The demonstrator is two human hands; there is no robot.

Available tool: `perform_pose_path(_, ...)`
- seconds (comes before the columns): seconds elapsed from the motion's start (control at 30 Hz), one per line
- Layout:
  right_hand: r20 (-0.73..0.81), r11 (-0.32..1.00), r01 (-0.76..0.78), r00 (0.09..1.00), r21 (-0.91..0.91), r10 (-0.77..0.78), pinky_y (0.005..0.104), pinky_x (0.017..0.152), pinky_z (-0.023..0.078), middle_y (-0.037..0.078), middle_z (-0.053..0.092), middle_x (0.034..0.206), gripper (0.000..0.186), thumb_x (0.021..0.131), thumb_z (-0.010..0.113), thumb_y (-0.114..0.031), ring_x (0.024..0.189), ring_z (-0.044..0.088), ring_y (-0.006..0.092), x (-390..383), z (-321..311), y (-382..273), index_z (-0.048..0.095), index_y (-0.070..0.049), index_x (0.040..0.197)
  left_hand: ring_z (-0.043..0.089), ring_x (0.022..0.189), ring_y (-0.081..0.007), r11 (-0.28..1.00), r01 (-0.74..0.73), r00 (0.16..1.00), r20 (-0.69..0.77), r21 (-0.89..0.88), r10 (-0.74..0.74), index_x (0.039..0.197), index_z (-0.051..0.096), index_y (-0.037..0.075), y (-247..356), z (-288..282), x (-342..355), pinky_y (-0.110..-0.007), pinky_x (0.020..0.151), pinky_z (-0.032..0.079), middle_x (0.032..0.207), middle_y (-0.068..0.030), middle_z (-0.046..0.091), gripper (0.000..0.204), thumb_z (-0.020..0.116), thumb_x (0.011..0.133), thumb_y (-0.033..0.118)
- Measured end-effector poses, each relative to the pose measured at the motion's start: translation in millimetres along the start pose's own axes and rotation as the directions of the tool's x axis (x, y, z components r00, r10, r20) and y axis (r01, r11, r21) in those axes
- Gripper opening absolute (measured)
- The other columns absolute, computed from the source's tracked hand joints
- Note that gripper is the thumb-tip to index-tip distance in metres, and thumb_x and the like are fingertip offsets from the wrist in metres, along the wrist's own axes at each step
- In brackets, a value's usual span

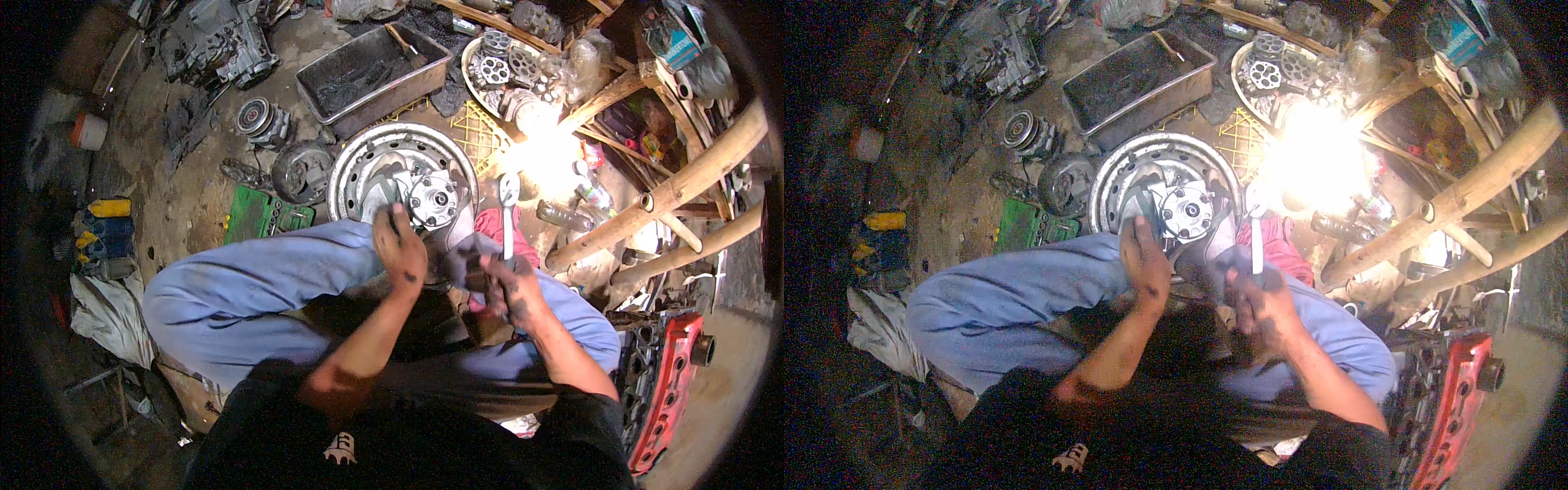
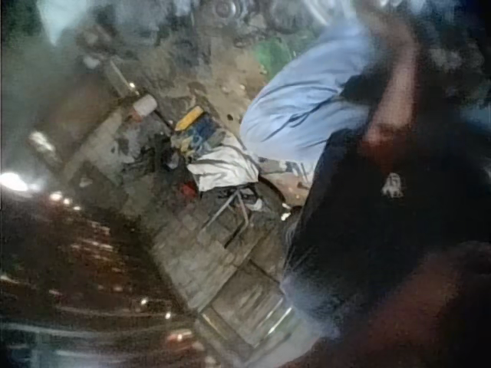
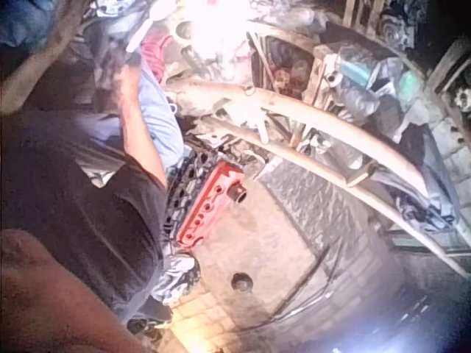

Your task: The person sits cross-legged on the floor and uses a wrench to tighten bolts on a circular metal mechanical part. The person repeatedly adjusts the wrench and rotates the part to access different bolt locations.

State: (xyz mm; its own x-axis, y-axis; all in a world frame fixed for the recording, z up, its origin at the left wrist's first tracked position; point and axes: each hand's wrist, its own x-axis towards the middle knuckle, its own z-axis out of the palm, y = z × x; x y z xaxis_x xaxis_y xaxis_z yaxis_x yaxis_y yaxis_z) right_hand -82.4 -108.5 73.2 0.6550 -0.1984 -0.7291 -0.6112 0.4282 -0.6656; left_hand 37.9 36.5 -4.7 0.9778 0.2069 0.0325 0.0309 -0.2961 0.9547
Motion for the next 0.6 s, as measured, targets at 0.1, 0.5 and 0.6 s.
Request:
perform_pose_path(0.1,-0.158,0.905,0.33,0.912,-0.27,-0.38,0.0257,0.041,0.037,0.002,0.055,0.062,0.028,0.091,0.067,-0.03,0.048,0.049,0.0099,35.4,-2.5,-13.0,0.065,-0.002,0.095,0.046,0.115,-0.0422,0.98,0.039,0.987,0.144,0.196,-0.068,0.121,0.051,-0.002,-24.0,12.3,5.0,-0.05,0.101,0.03,0.118,-0.0258,0.054,0.049,0.05,0.097,0.04)
perform_pose_path(0.5,-0.01,0.833,0.393,0.902,-0.39,-0.431,0.0304,0.061,0.05,0.005,0.067,0.082,0.041,0.088,0.071,-0.03,0.066,0.058,0.0139,195.0,3.1,-3.1,0.067,0.0,0.115,0.047,0.12,-0.044,0.987,-0.131,0.987,0.103,0.09,0.122,0.129,0.051,-0.002,-71.6,49.2,-6.3,-0.049,0.102,0.034,0.129,-0.0272,0.052,0.046,0.048,0.099,0.032)
perform_pose_path(0.6,-0.037,0.771,0.446,0.856,-0.454,-0.516,0.0307,0.065,0.051,0.007,0.07,0.083,0.036,0.087,0.072,-0.028,0.069,0.061,0.0146,182.2,7.4,14.8,0.07,0.001,0.108,0.048,0.119,-0.0439,0.998,-0.016,0.989,0.145,0.065,0.007,0.13,0.052,-0.001,-73.0,42.5,4.3,-0.049,0.101,0.035,0.126,-0.0249,0.056,0.043,0.044,0.1,0.03)
